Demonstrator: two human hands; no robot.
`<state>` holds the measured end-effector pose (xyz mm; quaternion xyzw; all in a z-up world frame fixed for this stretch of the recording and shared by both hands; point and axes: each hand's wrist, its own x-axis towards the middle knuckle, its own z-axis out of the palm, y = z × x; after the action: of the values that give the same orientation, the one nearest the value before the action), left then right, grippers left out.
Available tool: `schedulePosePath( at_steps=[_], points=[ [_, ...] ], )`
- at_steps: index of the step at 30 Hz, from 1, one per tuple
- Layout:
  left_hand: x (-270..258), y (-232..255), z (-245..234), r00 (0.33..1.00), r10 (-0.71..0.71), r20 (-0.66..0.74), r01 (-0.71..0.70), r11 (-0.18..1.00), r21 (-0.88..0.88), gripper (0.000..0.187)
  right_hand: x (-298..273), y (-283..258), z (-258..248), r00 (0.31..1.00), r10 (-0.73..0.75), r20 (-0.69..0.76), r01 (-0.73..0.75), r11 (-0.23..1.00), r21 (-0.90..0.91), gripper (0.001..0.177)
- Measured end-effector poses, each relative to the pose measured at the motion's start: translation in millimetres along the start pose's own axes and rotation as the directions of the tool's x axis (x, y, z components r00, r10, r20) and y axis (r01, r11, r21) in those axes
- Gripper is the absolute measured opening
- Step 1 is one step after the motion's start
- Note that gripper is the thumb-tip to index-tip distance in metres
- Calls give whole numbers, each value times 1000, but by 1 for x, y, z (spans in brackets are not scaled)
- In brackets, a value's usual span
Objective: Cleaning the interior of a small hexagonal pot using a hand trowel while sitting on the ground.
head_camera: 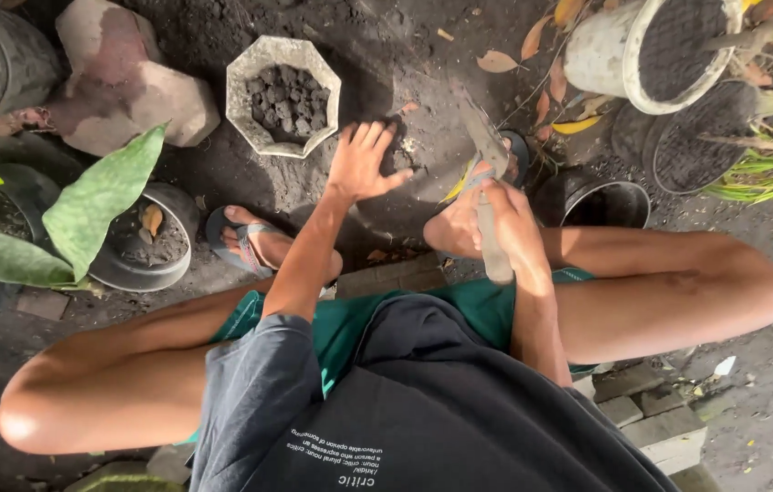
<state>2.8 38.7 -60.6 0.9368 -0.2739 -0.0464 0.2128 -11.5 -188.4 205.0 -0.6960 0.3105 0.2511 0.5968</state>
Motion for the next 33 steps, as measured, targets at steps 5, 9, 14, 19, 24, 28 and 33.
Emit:
schedulePosePath(
  at_steps=[5, 9, 14, 19, 24, 28, 33],
  points=[
    [-13, 26, 6, 999, -21, -25, 22, 999, 28, 65, 2, 3, 7, 996, 82, -34, -83, 996, -42, 36],
    [6, 7, 33, 971, 37, -236, 0, 988, 152, 33, 3, 9, 3, 991, 120, -63, -119, 993, 9, 34],
    [-3, -12, 32, 981, -25, -194, 71, 970, 234, 31, 9, 34, -9, 997, 61, -53, -58, 997, 56, 33],
    [-16, 5, 2, 945, 6, -328, 111, 935, 338, 24, -3, 12, 4, 997, 5, -76, -2, 1000, 29, 29],
    [-23, 14, 21, 854, -183, -487, 397, 833, 385, 31, -13, 28, 1, 949, 155, -273, -204, 965, -163, 48],
    [21, 39, -126, 848, -178, -500, 111, 981, -161, 22, -15, 21, -7, 998, 16, -61, -14, 999, 47, 34],
    [38, 12, -232, 616, -523, -589, 200, 827, -526, 21, -32, 4, 1, 994, 80, -81, -52, 951, 305, 24]
  ],
)
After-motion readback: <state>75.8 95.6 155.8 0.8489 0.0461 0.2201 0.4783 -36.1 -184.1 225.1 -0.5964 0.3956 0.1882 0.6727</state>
